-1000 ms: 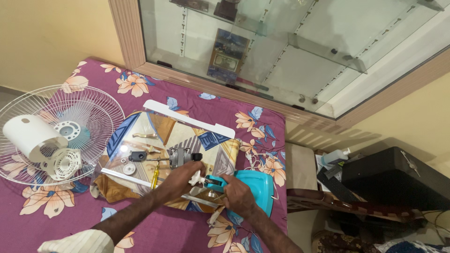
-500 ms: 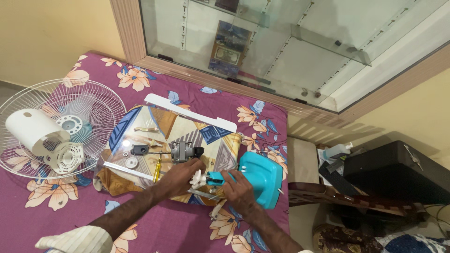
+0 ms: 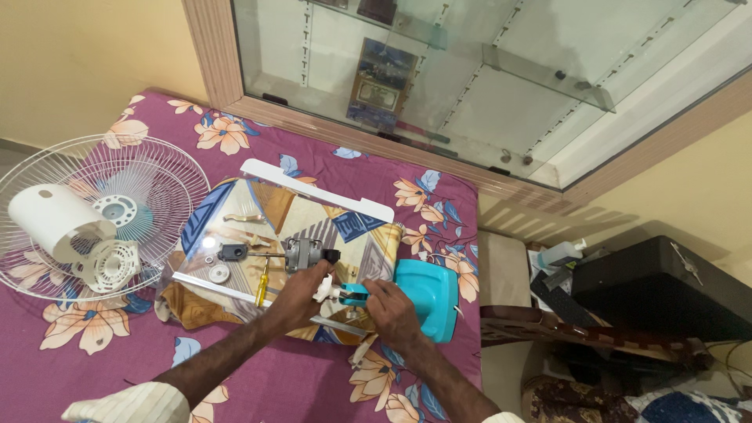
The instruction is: The person works on a disassembled electric fan motor and housing on a table. They repeatedly attach and detach a white plastic component to the motor shaft, then use a screwdriver to tighten a screw on the motor assembly. The fan cage and blades remain disassembled on the table.
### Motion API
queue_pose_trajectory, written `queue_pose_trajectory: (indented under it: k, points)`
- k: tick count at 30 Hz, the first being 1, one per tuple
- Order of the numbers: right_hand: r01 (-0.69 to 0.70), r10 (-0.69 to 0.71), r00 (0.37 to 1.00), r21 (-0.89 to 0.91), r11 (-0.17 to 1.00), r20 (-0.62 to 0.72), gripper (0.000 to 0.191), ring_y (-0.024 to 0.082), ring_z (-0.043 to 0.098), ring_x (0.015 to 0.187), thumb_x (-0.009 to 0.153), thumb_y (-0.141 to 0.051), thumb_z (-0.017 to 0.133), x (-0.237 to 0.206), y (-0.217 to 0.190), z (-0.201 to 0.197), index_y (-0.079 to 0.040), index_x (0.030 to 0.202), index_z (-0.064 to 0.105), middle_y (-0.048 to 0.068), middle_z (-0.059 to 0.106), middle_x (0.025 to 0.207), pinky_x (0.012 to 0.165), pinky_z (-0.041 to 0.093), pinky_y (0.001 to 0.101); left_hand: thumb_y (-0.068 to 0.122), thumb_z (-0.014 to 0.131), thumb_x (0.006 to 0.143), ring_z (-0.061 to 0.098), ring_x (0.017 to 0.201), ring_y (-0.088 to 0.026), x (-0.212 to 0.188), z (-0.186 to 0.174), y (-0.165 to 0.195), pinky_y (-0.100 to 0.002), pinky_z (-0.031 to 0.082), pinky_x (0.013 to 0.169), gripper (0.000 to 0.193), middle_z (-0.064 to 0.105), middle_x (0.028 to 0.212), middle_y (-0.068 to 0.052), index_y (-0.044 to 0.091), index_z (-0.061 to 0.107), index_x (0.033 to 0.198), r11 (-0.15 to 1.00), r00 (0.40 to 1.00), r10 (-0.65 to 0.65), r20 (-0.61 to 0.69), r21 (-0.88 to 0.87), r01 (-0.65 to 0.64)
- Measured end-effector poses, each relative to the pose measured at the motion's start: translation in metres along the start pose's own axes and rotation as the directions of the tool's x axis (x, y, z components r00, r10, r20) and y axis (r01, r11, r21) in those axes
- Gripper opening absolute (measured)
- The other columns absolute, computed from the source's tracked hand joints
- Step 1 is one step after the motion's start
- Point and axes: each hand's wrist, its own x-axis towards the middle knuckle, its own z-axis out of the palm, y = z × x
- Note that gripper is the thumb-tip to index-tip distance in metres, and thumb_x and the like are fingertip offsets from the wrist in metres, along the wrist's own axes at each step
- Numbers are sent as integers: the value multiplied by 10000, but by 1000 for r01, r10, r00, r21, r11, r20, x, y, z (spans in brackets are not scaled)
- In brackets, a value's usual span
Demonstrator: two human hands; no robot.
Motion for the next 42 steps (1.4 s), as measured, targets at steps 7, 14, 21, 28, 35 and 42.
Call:
queue_pose_trajectory:
  k: [7,14,21,28,35,42]
  points:
    - [-30,30,999,21,999,-11,141,369,712,1043,801,33,694,0,2,2,26,877,575,213,714,1153,848,617,445,-79,706,775,738,910,-306,-2,4,10,-443,583,721,392,738,971,-119,61,545,1103,999,994,-47,-96,-26,44]
    - [-23,23,999,-2,1000,-35,175,384,701,1049,779,18,698,-6,0,-1,7,816,527,226,710,1170,857,605,465,-103,679,819,747,963,-240,-2,5,14,-380,615,791,315,729,1018,-123,31,534,1065,967,995,33,-99,-247,-57]
    - [-50,51,999,77,996,-8,228,394,695,1075,730,81,698,1,4,-5,31,890,544,229,696,1170,900,595,468,63,807,843,772,860,-181,1,2,17,-328,601,725,294,781,953,-87,50,563,1007,958,993,-102,-56,-274,83]
    - [-266,269,963,247,932,23,407,381,693,1009,678,89,784,3,5,-8,9,989,535,188,693,1075,970,529,494,274,870,792,743,799,-156,7,10,20,-328,619,672,477,749,917,-89,60,525,1043,909,937,-341,-75,-279,309]
    - [-414,447,894,337,846,-24,461,248,662,743,683,34,858,-9,22,-10,-32,1024,556,83,702,973,1124,484,507,320,843,814,737,792,-151,8,5,36,-362,591,695,474,757,883,-76,77,552,1100,922,948,-319,-16,-237,306]
    - [-693,665,716,325,643,211,486,186,666,733,650,5,879,-5,44,-21,-69,1082,670,105,679,815,642,552,354,260,831,823,735,802,-157,21,4,52,-363,580,710,393,749,865,-77,70,584,1061,929,969,-248,-14,-288,234]
